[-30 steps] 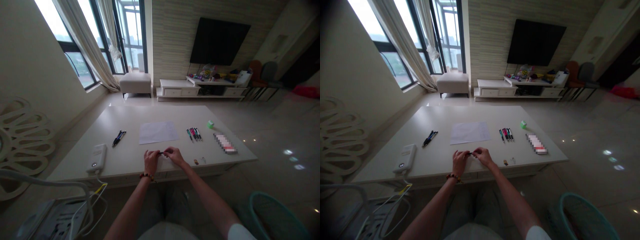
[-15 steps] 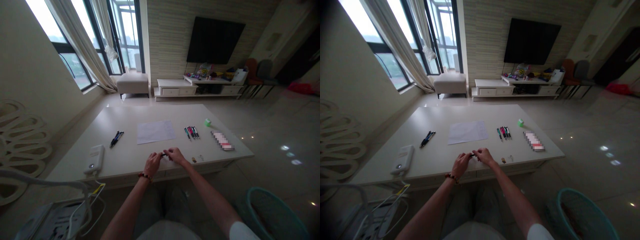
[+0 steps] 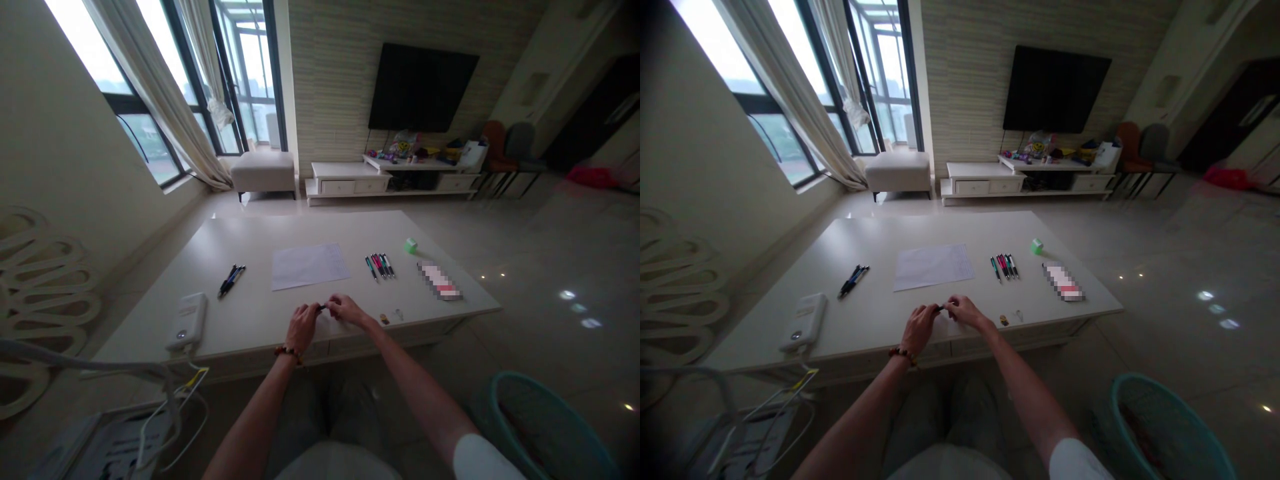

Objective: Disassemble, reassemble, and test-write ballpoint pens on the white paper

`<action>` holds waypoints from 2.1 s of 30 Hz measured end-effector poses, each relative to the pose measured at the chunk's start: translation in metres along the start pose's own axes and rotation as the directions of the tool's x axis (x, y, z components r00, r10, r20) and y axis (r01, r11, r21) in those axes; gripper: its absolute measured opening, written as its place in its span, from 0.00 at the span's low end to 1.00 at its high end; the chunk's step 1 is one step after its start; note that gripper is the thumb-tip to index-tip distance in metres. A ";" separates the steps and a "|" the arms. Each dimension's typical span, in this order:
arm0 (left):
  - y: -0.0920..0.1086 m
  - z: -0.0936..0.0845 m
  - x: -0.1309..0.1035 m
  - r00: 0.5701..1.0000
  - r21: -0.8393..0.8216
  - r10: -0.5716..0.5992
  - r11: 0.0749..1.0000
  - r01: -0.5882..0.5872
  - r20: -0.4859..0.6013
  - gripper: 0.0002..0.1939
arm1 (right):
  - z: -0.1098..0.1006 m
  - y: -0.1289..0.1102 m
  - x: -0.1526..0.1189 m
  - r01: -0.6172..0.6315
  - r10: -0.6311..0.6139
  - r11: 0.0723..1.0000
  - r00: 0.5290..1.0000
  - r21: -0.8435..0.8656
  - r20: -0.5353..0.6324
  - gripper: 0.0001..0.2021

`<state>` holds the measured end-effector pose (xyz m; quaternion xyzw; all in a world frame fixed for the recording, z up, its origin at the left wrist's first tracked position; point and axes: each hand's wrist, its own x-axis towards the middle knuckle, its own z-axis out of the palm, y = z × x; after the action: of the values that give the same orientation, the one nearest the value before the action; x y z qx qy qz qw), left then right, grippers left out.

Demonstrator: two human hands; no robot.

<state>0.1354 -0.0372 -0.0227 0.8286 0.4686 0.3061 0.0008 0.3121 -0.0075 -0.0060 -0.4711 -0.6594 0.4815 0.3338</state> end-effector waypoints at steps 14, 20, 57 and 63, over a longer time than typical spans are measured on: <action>0.001 0.000 -0.002 0.999 -0.007 0.039 0.999 -0.039 0.000 0.11 | -0.001 -0.001 -0.011 -0.036 0.036 0.998 0.999 0.053 -0.004 0.22; -0.001 0.002 -0.003 0.998 -0.009 0.058 0.998 -0.058 -0.010 0.11 | 0.000 0.002 -0.010 -0.023 0.023 0.998 1.000 0.050 0.004 0.21; 0.017 -0.021 0.013 0.916 -0.154 0.375 0.922 -0.354 0.143 0.21 | -0.020 -0.021 -0.029 0.097 -0.028 0.974 0.949 -0.205 0.314 0.17; 0.001 -0.022 0.034 0.990 0.089 0.099 0.990 -0.108 0.102 0.29 | -0.041 -0.009 -0.043 -0.166 0.162 0.961 0.986 0.223 0.035 0.13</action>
<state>0.1381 -0.0176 0.0124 0.8649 0.4383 0.2427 -0.0315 0.3601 -0.0357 0.0157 -0.4794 -0.5621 0.5829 0.3384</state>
